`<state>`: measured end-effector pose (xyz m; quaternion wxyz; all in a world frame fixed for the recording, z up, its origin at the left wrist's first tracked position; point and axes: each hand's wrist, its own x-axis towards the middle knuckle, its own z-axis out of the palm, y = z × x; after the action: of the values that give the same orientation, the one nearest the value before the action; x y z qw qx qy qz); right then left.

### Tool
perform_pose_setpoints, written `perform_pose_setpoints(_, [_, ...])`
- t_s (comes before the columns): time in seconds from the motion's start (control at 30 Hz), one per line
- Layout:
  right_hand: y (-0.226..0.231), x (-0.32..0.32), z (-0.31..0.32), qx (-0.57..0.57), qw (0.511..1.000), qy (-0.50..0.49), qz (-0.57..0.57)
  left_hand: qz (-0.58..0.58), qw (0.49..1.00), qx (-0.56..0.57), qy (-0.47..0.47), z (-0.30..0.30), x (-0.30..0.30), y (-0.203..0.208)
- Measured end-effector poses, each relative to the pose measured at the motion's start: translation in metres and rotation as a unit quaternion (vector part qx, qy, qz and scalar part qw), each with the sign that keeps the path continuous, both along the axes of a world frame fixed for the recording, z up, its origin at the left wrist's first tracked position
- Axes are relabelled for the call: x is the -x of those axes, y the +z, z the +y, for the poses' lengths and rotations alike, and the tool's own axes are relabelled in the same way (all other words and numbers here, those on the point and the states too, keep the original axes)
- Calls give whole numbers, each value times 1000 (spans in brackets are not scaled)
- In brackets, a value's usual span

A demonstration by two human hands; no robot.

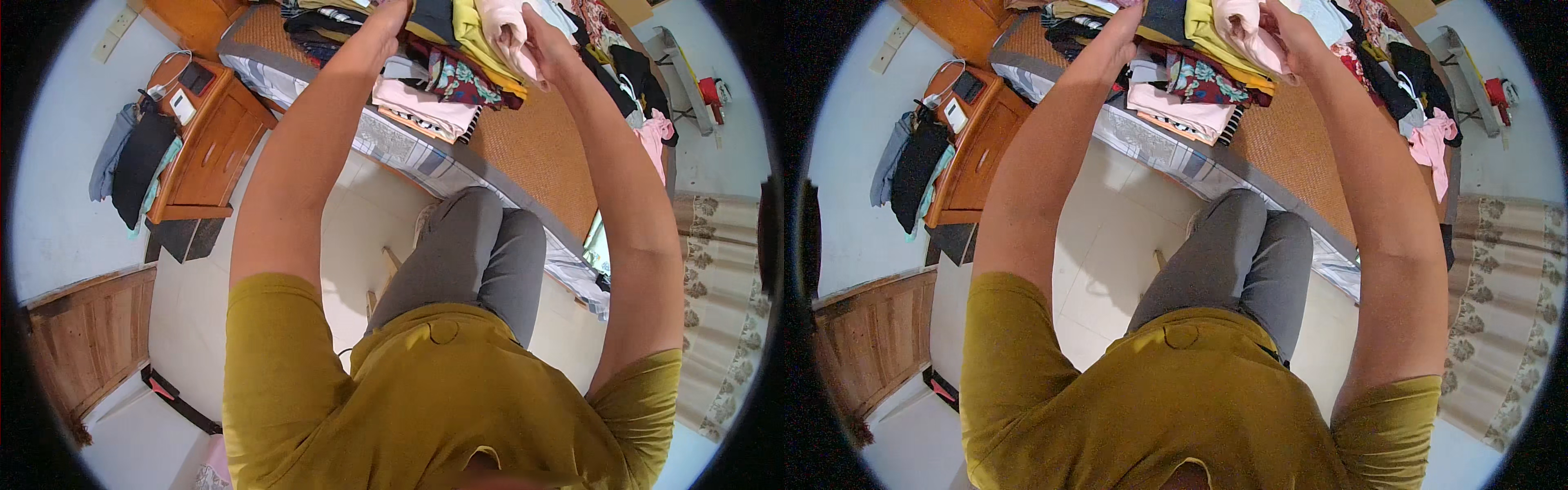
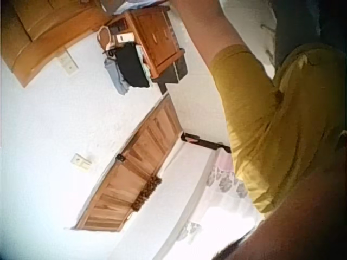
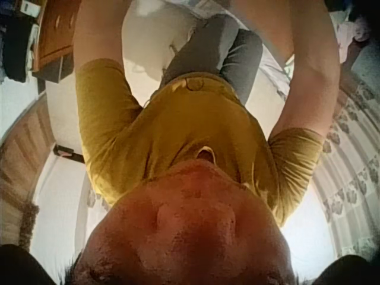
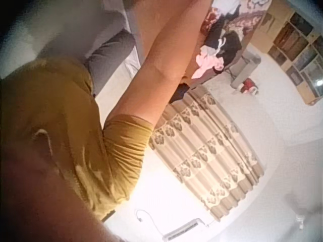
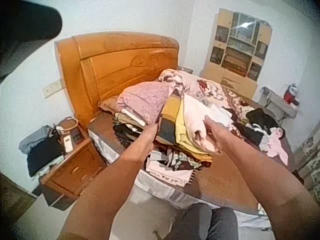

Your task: Folding various articles of clothing and organizing them into stacks on a bed.

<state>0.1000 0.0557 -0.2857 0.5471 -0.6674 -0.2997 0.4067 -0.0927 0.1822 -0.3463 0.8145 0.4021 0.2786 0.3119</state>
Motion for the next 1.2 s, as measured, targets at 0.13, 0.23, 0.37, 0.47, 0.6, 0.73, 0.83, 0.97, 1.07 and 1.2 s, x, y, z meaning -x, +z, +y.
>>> perform_pose_setpoints(0.13, [-4, 10, 8, -12, 995, 56, 77, -160, 985, 37, -50, 4, -1, -2])
perform_pose_setpoints(0.23, [-14, -36, 3, 18, 991, 58, 120, -70, 984, -159, -27, -26, -27, 32])
perform_pose_setpoints(0.37, [-11, -5, -7, -21, 988, 10, 155, 282, 759, -579, 95, -37, -40, 53])
perform_pose_setpoints(0.47, [-1, 22, -16, -57, 982, -25, 176, 113, 820, -533, 177, -49, -64, 41])
perform_pose_setpoints(0.6, [-30, -51, -17, -235, 945, 45, 224, 107, 827, -542, 106, -86, -104, 60])
perform_pose_setpoints(0.73, [-15, 16, -29, -217, 960, 16, 179, 130, 840, -516, 108, -86, -91, 47])
perform_pose_setpoints(0.83, [-10, 27, -22, -194, 958, 15, 209, 97, 830, -522, 175, -84, -95, 29])
perform_pose_setpoints(0.97, [-10, 21, -18, -202, 966, 23, 162, 13, 858, -486, 163, -75, -87, 30])
perform_pose_setpoints(1.07, [-6, 26, -16, -178, 966, 6, 188, 1, 922, -364, 134, -73, -57, 40])
perform_pose_setpoints(1.2, [-6, 24, -16, -190, 964, -23, 184, -269, 961, 36, 55, -62, -42, 29])
